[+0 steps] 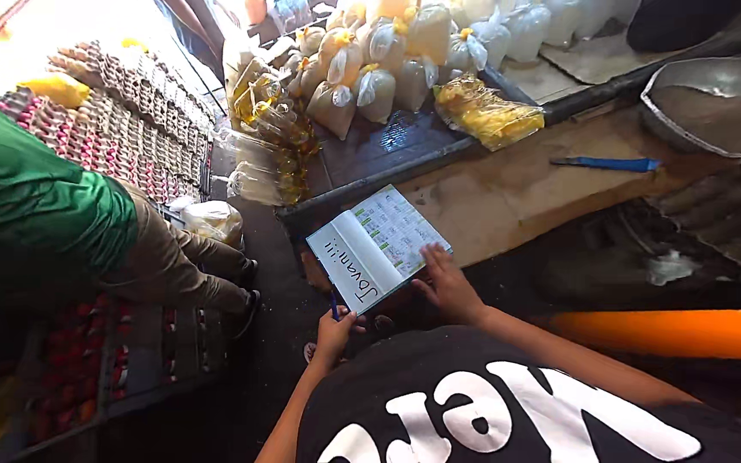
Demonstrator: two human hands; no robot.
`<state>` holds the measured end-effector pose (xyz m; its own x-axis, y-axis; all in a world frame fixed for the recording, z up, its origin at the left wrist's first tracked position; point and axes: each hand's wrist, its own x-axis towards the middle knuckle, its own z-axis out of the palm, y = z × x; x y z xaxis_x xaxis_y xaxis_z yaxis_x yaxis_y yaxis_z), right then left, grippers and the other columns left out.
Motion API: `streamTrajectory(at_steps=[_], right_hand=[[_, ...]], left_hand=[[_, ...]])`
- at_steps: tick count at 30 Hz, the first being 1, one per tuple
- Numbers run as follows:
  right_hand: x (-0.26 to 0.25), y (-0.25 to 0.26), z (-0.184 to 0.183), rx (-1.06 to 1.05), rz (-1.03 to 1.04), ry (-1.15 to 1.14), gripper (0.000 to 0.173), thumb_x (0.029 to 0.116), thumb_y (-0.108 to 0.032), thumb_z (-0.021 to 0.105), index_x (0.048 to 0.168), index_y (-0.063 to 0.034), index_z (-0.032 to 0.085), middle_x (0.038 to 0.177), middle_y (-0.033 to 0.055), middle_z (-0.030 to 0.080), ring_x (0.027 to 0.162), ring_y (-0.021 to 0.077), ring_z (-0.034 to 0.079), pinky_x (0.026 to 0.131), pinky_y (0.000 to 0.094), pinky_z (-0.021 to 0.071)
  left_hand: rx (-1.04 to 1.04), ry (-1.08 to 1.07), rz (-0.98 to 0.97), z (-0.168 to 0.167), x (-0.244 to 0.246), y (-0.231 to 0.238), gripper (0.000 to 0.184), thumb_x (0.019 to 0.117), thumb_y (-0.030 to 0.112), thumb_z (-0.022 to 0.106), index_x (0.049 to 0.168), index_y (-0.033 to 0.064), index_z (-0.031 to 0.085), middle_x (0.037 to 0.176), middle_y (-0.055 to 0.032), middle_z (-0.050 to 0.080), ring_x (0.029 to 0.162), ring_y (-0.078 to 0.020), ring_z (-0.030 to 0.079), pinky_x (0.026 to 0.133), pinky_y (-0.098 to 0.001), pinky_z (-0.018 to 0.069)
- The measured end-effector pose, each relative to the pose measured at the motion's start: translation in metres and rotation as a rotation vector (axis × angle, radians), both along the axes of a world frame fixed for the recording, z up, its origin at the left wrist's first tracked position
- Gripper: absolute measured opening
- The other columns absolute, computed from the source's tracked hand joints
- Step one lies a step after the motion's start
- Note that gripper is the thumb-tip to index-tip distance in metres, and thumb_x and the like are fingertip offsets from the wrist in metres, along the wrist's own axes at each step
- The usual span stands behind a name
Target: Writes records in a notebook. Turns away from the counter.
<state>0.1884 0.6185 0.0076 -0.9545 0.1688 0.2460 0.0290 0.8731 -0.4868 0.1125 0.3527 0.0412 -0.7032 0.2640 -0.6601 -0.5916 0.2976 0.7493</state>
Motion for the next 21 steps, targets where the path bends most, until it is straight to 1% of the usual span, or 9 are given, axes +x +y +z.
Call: streamTrajectory(at_steps=[2,6,8,10,12,14,16,18,21], right_hand=[[0.006,0.013,-0.002,0.033,-0.080,0.012,0.083,0.1043,-0.056,0.040,0.150,0.0134,0.039,0.153,0.0342,0.043,0.145,0.0549,0.037,0.119,0.0650,0.0285],[-0.007,0.010,-0.004,0.034,-0.107,0.002,0.079,0.1044,-0.051,0.042,0.151,0.0134,0.038,0.153,0.0303,0.046,0.145,0.0524,0.039,0.118,0.0695,0.0245],[-0.020,-0.004,0.000,-0.048,-0.035,0.034,0.065,0.1046,-0.036,0.049,0.150,0.0100,0.043,0.151,0.0263,0.051,0.144,0.0498,0.042,0.118,0.0673,0.0277],[-0.031,-0.021,0.005,-0.138,0.095,0.141,0.048,0.0976,-0.010,0.052,0.143,0.0054,0.055,0.144,0.0204,0.060,0.139,0.0475,0.049,0.115,0.0638,0.0366],[-0.034,-0.035,0.006,-0.163,0.313,0.236,0.045,0.0928,0.001,0.054,0.137,0.0018,0.062,0.137,0.0170,0.066,0.133,0.0425,0.057,0.113,0.0560,0.0441],[-0.033,-0.040,0.005,-0.129,0.553,0.305,0.036,0.0990,-0.004,0.056,0.134,-0.0037,0.064,0.134,0.0153,0.068,0.131,0.0353,0.061,0.113,0.0485,0.0462],[-0.029,-0.034,0.005,-0.088,0.616,0.370,0.029,0.1045,-0.016,0.055,0.131,-0.0103,0.064,0.131,0.0136,0.068,0.129,0.0292,0.062,0.113,0.0447,0.0448],[-0.022,-0.018,0.003,-0.118,0.451,0.352,0.031,0.1034,-0.021,0.056,0.129,-0.0072,0.066,0.129,0.0161,0.069,0.127,0.0289,0.062,0.113,0.0444,0.0461],[-0.017,0.009,-0.004,-0.060,0.076,0.253,0.048,0.1011,-0.028,0.055,0.136,0.0052,0.060,0.135,0.0258,0.063,0.130,0.0403,0.058,0.111,0.0532,0.0454]], left_hand=[[0.031,-0.021,-0.024,-0.011,0.006,0.012,0.017,0.1017,0.000,0.058,0.115,-0.0110,0.055,0.087,-0.0127,0.073,0.071,-0.0147,0.073,0.071,-0.0298,0.0615],[0.081,-0.014,0.014,-0.015,0.011,0.013,0.014,0.0997,-0.003,0.060,0.113,-0.0087,0.056,0.081,-0.0097,0.073,0.067,-0.0139,0.073,0.066,-0.0280,0.0614],[0.087,-0.002,0.034,-0.008,0.007,0.006,0.016,0.1003,-0.003,0.058,0.115,-0.0085,0.056,0.081,-0.0090,0.073,0.065,-0.0120,0.071,0.062,-0.0256,0.0601],[0.070,-0.010,0.040,-0.001,0.003,-0.001,0.017,0.1017,-0.001,0.058,0.118,-0.0069,0.055,0.083,-0.0081,0.074,0.063,-0.0086,0.070,0.056,-0.0211,0.0552],[0.096,-0.018,0.045,0.000,0.002,-0.006,0.017,0.1019,-0.002,0.057,0.118,-0.0080,0.055,0.086,-0.0090,0.074,0.064,-0.0098,0.070,0.059,-0.0229,0.0578],[0.135,-0.011,0.052,-0.006,0.003,-0.009,0.018,0.1011,-0.004,0.056,0.118,-0.0098,0.056,0.086,-0.0102,0.074,0.066,-0.0119,0.072,0.064,-0.0260,0.0610],[0.132,0.001,0.060,-0.014,0.007,-0.008,0.016,0.1015,-0.002,0.057,0.115,-0.0091,0.057,0.084,-0.0093,0.074,0.065,-0.0111,0.071,0.063,-0.0253,0.0603],[0.076,0.053,0.062,-0.022,0.012,-0.010,0.016,0.1024,0.004,0.059,0.113,-0.0077,0.060,0.081,-0.0081,0.073,0.061,-0.0094,0.069,0.060,-0.0243,0.0588],[-0.138,0.310,0.094,-0.017,0.007,-0.020,0.022,0.1036,0.015,0.059,0.111,-0.0050,0.066,0.075,-0.0051,0.064,0.059,-0.0076,0.058,0.059,-0.0263,0.0523]])
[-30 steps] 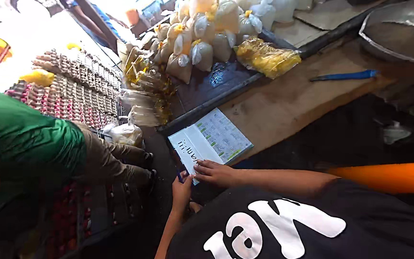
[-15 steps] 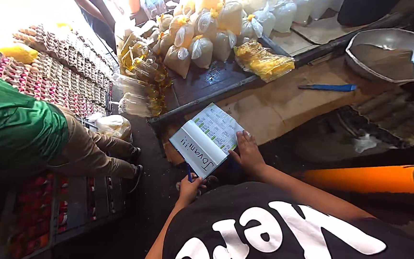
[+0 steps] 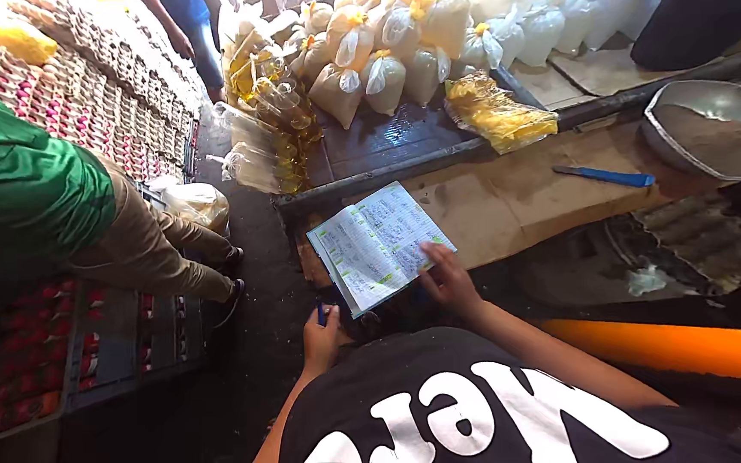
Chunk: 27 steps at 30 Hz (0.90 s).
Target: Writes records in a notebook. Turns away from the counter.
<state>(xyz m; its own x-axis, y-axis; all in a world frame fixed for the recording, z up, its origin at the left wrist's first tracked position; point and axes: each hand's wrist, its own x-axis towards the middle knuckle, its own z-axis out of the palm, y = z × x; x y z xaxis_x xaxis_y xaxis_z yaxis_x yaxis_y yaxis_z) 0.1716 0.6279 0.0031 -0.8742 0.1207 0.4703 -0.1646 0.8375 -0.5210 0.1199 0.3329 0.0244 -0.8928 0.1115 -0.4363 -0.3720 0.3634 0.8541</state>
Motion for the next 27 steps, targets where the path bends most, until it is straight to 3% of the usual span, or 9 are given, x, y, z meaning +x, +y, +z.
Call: streamTrajectory(at_steps=[2,5,8,11,15,19,20,24,27], right_hand=[[0.003,0.009,-0.004,0.063,-0.174,-0.111,0.063,0.1020,-0.038,0.052,0.144,0.0098,0.050,0.143,0.0290,0.057,0.136,0.0498,0.050,0.115,0.0637,0.0366],[0.005,0.001,-0.009,0.132,-0.250,-0.166,0.073,0.1021,-0.045,0.048,0.148,0.0117,0.044,0.147,0.0308,0.053,0.139,0.0564,0.043,0.115,0.0721,0.0284],[-0.008,-0.020,-0.001,0.043,-0.155,-0.135,0.056,0.0988,-0.019,0.050,0.146,0.0107,0.048,0.146,0.0290,0.054,0.139,0.0555,0.044,0.115,0.0706,0.0310],[-0.019,-0.043,0.011,-0.055,0.104,-0.055,0.045,0.0942,0.002,0.051,0.138,0.0038,0.061,0.139,0.0199,0.064,0.133,0.0441,0.056,0.114,0.0584,0.0426],[-0.008,-0.048,0.005,0.041,0.459,0.116,0.034,0.1055,-0.022,0.051,0.134,-0.0084,0.064,0.129,0.0101,0.071,0.131,0.0295,0.061,0.115,0.0488,0.0431],[0.004,-0.016,-0.004,-0.017,0.186,0.109,0.037,0.1049,-0.027,0.052,0.128,-0.0028,0.068,0.125,0.0146,0.072,0.127,0.0345,0.062,0.112,0.0489,0.0460],[0.003,-0.008,-0.004,-0.013,0.108,0.063,0.041,0.1038,-0.027,0.052,0.131,0.0000,0.066,0.128,0.0172,0.070,0.128,0.0385,0.061,0.111,0.0515,0.0467],[-0.005,0.002,0.000,0.079,0.031,-0.160,0.050,0.1058,-0.037,0.047,0.138,-0.0028,0.062,0.143,0.0206,0.061,0.138,0.0464,0.050,0.113,0.0615,0.0396],[-0.013,-0.015,0.001,0.149,0.112,-0.310,0.054,0.1084,-0.043,0.040,0.145,-0.0082,0.058,0.154,0.0196,0.050,0.147,0.0450,0.040,0.119,0.0678,0.0252]], left_hand=[[-0.128,0.175,0.038,0.017,-0.021,-0.008,0.027,0.1046,0.017,0.056,0.119,-0.0050,0.064,0.080,-0.0079,0.064,0.064,-0.0112,0.058,0.063,-0.0305,0.0519],[-0.268,0.259,-0.021,0.048,-0.068,-0.013,0.044,0.1014,0.007,0.049,0.143,-0.0060,0.047,0.112,-0.0200,0.065,0.098,-0.0256,0.064,0.089,-0.0412,0.0531],[-0.279,0.197,-0.075,0.048,-0.106,-0.003,0.052,0.1001,-0.001,0.041,0.152,-0.0034,0.040,0.143,-0.0262,0.053,0.128,-0.0332,0.056,0.107,-0.0441,0.0464],[-0.111,0.123,-0.001,0.037,-0.111,0.014,0.052,0.1103,0.010,0.037,0.160,0.0037,0.025,0.137,-0.0245,0.057,0.104,-0.0286,0.070,0.086,-0.0426,0.0595],[-0.074,0.337,0.145,0.022,-0.089,0.024,0.056,0.1107,0.014,0.040,0.162,0.0040,0.019,0.107,-0.0195,0.065,0.066,-0.0160,0.063,0.060,-0.0329,0.0548],[-0.128,0.459,0.160,0.023,-0.096,0.025,0.050,0.1037,0.007,0.051,0.149,-0.0090,0.039,0.123,-0.0270,0.061,0.097,-0.0221,0.064,0.088,-0.0348,0.0534],[-0.119,0.460,0.126,0.024,-0.100,0.027,0.045,0.1056,0.009,0.048,0.146,-0.0085,0.045,0.129,-0.0277,0.060,0.097,-0.0230,0.066,0.087,-0.0358,0.0548],[0.001,0.402,0.057,0.029,-0.116,0.048,0.046,0.1127,0.017,0.035,0.156,0.0014,0.034,0.104,-0.0132,0.066,0.063,-0.0102,0.061,0.057,-0.0258,0.0532],[-0.014,0.375,-0.040,0.026,-0.117,0.061,0.047,0.1121,0.017,0.036,0.156,0.0010,0.032,0.103,-0.0130,0.068,0.066,-0.0136,0.065,0.060,-0.0300,0.0562]])
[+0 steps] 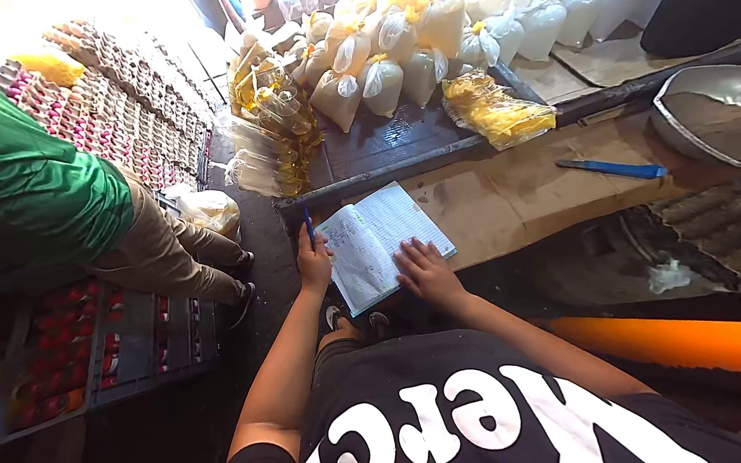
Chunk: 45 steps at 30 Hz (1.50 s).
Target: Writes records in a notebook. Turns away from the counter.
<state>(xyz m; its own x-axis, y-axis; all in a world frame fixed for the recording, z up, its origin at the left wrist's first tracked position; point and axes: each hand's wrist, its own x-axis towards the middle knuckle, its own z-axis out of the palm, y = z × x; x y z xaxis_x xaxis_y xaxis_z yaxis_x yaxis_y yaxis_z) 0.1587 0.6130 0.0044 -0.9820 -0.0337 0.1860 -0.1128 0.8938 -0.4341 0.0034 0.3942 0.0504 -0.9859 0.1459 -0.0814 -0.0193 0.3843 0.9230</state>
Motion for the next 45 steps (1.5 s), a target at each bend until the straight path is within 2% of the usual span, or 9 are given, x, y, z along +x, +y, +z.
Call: streamTrajectory(at_steps=[3,6,11,15,18,24,30,35,45], right_hand=[[-0.011,-0.020,0.004,0.075,0.067,-0.099,0.060,0.1091,-0.045,0.034,0.153,-0.0051,0.048,0.161,0.0160,0.042,0.151,0.0403,0.034,0.121,0.0660,0.0208],[-0.026,-0.027,0.019,0.064,0.146,-0.242,0.058,0.1099,-0.035,0.033,0.157,-0.0016,0.040,0.165,0.0182,0.033,0.156,0.0373,0.025,0.125,0.0617,0.0131],[-0.053,-0.016,0.026,-0.118,0.143,-0.251,0.051,0.1044,-0.012,0.031,0.151,-0.0036,0.051,0.161,0.0149,0.043,0.154,0.0322,0.031,0.127,0.0532,0.0139],[-0.067,-0.024,0.025,0.081,0.115,-0.367,0.054,0.1107,-0.029,0.025,0.161,-0.0106,0.035,0.169,0.0096,0.029,0.159,0.0278,0.018,0.128,0.0542,0.0071],[-0.087,-0.027,0.031,0.117,0.124,-0.442,0.056,0.1102,-0.028,0.024,0.164,-0.0132,0.027,0.172,0.0086,0.017,0.161,0.0258,0.007,0.127,0.0547,0.0005],[-0.136,-0.029,0.021,0.083,0.054,-0.304,0.054,0.1108,-0.034,0.033,0.162,-0.0164,0.035,0.170,0.0090,0.025,0.159,0.0322,0.013,0.125,0.0614,0.0062],[-0.149,-0.029,0.013,0.083,0.002,-0.256,0.056,0.1086,-0.037,0.034,0.161,-0.0197,0.036,0.170,0.0088,0.026,0.159,0.0312,0.016,0.126,0.0594,0.0078],[-0.149,-0.029,0.012,0.090,-0.017,-0.243,0.061,0.1090,-0.038,0.037,0.162,-0.0091,0.031,0.170,0.0113,0.025,0.159,0.0307,0.015,0.127,0.0573,0.0070],[-0.036,-0.037,0.006,0.167,-0.065,-0.241,0.059,0.1104,-0.037,0.031,0.161,-0.0067,0.032,0.170,0.0119,0.026,0.159,0.0293,0.019,0.127,0.0554,0.0109]], left_hand=[[-0.107,0.087,-0.203,0.001,0.016,0.017,0.039,0.1088,0.013,0.043,0.141,-0.0089,0.049,0.114,-0.0218,0.069,0.092,-0.0243,0.074,0.082,-0.0394,0.0624],[-0.218,0.319,-0.437,-0.007,0.031,0.038,0.035,0.1069,0.014,0.048,0.127,-0.0102,0.064,0.121,-0.0241,0.069,0.116,-0.0308,0.068,0.106,-0.0416,0.0520],[-0.538,0.439,-0.460,-0.031,0.036,0.048,0.032,0.1028,0.003,0.045,0.124,-0.0067,0.067,0.140,-0.0228,0.062,0.138,-0.0434,0.052,0.117,-0.0640,0.0337],[-0.527,0.618,-0.353,-0.061,0.042,0.020,0.029,0.0990,-0.002,0.047,0.116,-0.0073,0.070,0.135,-0.0246,0.065,0.131,-0.0430,0.060,0.112,-0.0632,0.0416],[-0.434,0.667,-0.352,-0.070,0.043,-0.001,0.031,0.0980,-0.002,0.048,0.119,-0.0043,0.071,0.134,-0.0218,0.066,0.130,-0.0406,0.060,0.113,-0.0569,0.0436],[-0.378,0.722,-0.414,-0.077,0.040,-0.021,0.033,0.0943,0.001,0.050,0.118,-0.0037,0.073,0.131,-0.0213,0.069,0.128,-0.0406,0.062,0.112,-0.0529,0.0461],[-0.336,0.832,-0.570,-0.082,0.030,-0.052,0.033,0.0942,0.006,0.052,0.118,-0.0039,0.073,0.127,-0.0228,0.070,0.125,-0.0399,0.064,0.111,-0.0494,0.0464],[-0.288,0.802,-0.616,-0.081,0.024,-0.058,0.033,0.0938,0.006,0.054,0.119,-0.0036,0.073,0.129,-0.0230,0.069,0.126,-0.0410,0.064,0.112,-0.0513,0.0458],[-0.226,0.827,-0.638,-0.084,0.019,-0.062,0.032,0.0922,0.004,0.056,0.118,-0.0030,0.074,0.128,-0.0208,0.070,0.124,-0.0397,0.065,0.111,-0.0512,0.0474]])
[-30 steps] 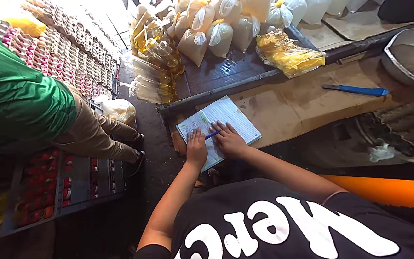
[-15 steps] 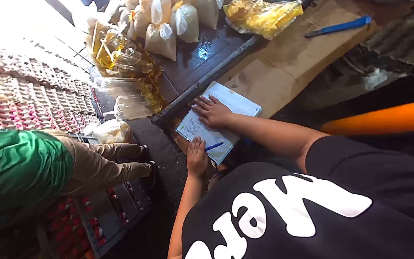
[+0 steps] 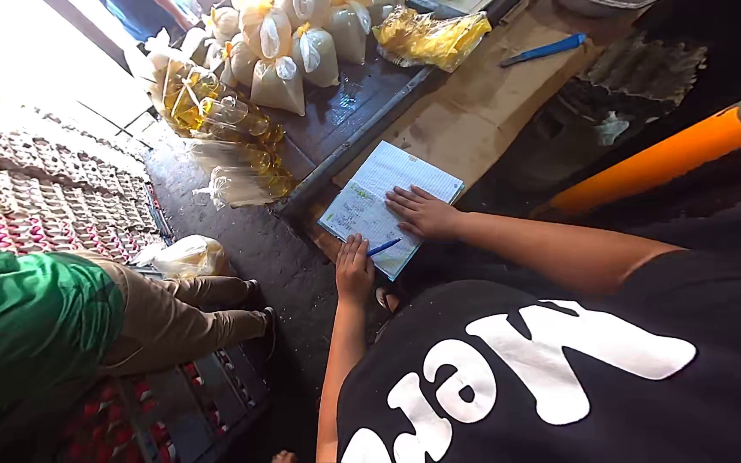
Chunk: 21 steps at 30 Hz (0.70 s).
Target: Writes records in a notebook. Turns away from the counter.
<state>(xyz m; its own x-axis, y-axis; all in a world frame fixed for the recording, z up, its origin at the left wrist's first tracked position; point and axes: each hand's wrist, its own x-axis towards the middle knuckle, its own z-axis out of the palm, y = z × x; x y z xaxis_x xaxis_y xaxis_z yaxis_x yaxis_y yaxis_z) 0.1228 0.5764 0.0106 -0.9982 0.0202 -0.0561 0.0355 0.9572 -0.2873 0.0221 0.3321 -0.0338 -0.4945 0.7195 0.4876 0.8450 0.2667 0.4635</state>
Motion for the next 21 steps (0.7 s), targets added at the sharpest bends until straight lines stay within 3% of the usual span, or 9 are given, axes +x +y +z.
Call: streamTrajectory(at_steps=[9,11,12,13,15,16,17,19,21], right_hand=[[-0.021,0.011,0.001,0.045,0.027,-0.046,0.059,0.1106,-0.038,0.028,0.163,-0.0102,0.029,0.171,0.0080,0.022,0.160,0.0267,0.014,0.127,0.0544,0.0085],[-0.023,0.009,0.005,0.051,0.021,-0.100,0.061,0.1107,-0.040,0.027,0.163,-0.0083,0.026,0.172,0.0099,0.018,0.160,0.0271,0.009,0.128,0.0556,0.0056],[-0.024,0.008,0.011,0.031,0.011,-0.132,0.062,0.1110,-0.039,0.027,0.164,-0.0071,0.024,0.172,0.0109,0.016,0.160,0.0277,0.007,0.127,0.0563,0.0040],[-0.023,0.005,0.016,-0.009,-0.005,-0.131,0.061,0.1111,-0.037,0.031,0.163,-0.0057,0.024,0.172,0.0128,0.019,0.160,0.0291,0.010,0.127,0.0570,0.0058],[-0.013,-0.010,0.018,-0.115,-0.031,0.089,0.057,0.1078,-0.030,0.047,0.158,-0.0034,0.037,0.156,0.0191,0.047,0.147,0.0357,0.043,0.121,0.0578,0.0297],[-0.010,-0.020,0.018,-0.156,-0.014,0.237,0.052,0.1058,-0.027,0.051,0.152,-0.0038,0.047,0.139,0.0219,0.062,0.128,0.0385,0.061,0.108,0.0578,0.0454],[-0.007,-0.030,0.020,-0.195,0.017,0.310,0.046,0.1051,-0.024,0.053,0.148,-0.0065,0.053,0.125,0.0220,0.069,0.113,0.0390,0.068,0.097,0.0570,0.0527],[-0.006,-0.047,0.025,-0.235,0.110,0.333,0.040,0.1046,-0.019,0.054,0.143,-0.0095,0.059,0.114,0.0215,0.072,0.101,0.0391,0.072,0.086,0.0557,0.0568],[-0.008,-0.049,0.020,-0.256,0.110,0.412,0.028,0.1043,-0.019,0.056,0.125,-0.0053,0.068,0.105,0.0181,0.075,0.095,0.0355,0.074,0.082,0.0518,0.0591]], left_hand=[[0.034,-0.127,0.034,0.002,0.005,-0.001,0.029,0.0974,0.004,0.057,0.120,-0.0059,0.071,0.130,-0.0242,0.068,0.127,-0.0444,0.061,0.112,-0.0546,0.0447],[0.103,-0.257,0.095,0.019,0.015,-0.002,0.028,0.1006,0.005,0.055,0.120,-0.0108,0.068,0.120,-0.0253,0.071,0.118,-0.0399,0.068,0.106,-0.0508,0.0514],[0.152,-0.317,0.151,0.029,0.022,-0.001,0.028,0.1023,0.006,0.053,0.120,-0.0123,0.066,0.108,-0.0224,0.074,0.104,-0.0320,0.073,0.097,-0.0445,0.0576],[0.182,-0.401,0.205,0.039,0.030,-0.001,0.030,0.1048,0.009,0.050,0.121,-0.0129,0.064,0.093,-0.0162,0.073,0.085,-0.0218,0.073,0.082,-0.0371,0.0614],[0.131,-0.712,0.259,0.065,0.044,0.000,0.036,0.1106,0.018,0.040,0.122,-0.0103,0.060,0.072,-0.0061,0.065,0.059,-0.0106,0.064,0.059,-0.0296,0.0582],[0.030,-0.892,0.242,0.080,0.045,0.002,0.040,0.1119,0.023,0.037,0.124,-0.0086,0.059,0.069,-0.0050,0.063,0.056,-0.0112,0.062,0.057,-0.0312,0.0577],[-0.070,-1.035,0.197,0.091,0.046,0.006,0.041,0.1122,0.025,0.035,0.124,-0.0074,0.058,0.069,-0.0048,0.064,0.056,-0.0121,0.062,0.058,-0.0323,0.0580],[-0.176,-1.166,0.094,0.103,0.052,0.019,0.041,0.1122,0.027,0.034,0.121,-0.0055,0.058,0.070,-0.0045,0.063,0.056,-0.0124,0.062,0.059,-0.0327,0.0574],[-0.191,-1.062,0.013,0.102,0.061,0.029,0.044,0.1119,0.031,0.034,0.113,-0.0038,0.061,0.073,-0.0056,0.063,0.059,-0.0125,0.063,0.061,-0.0325,0.0572]])
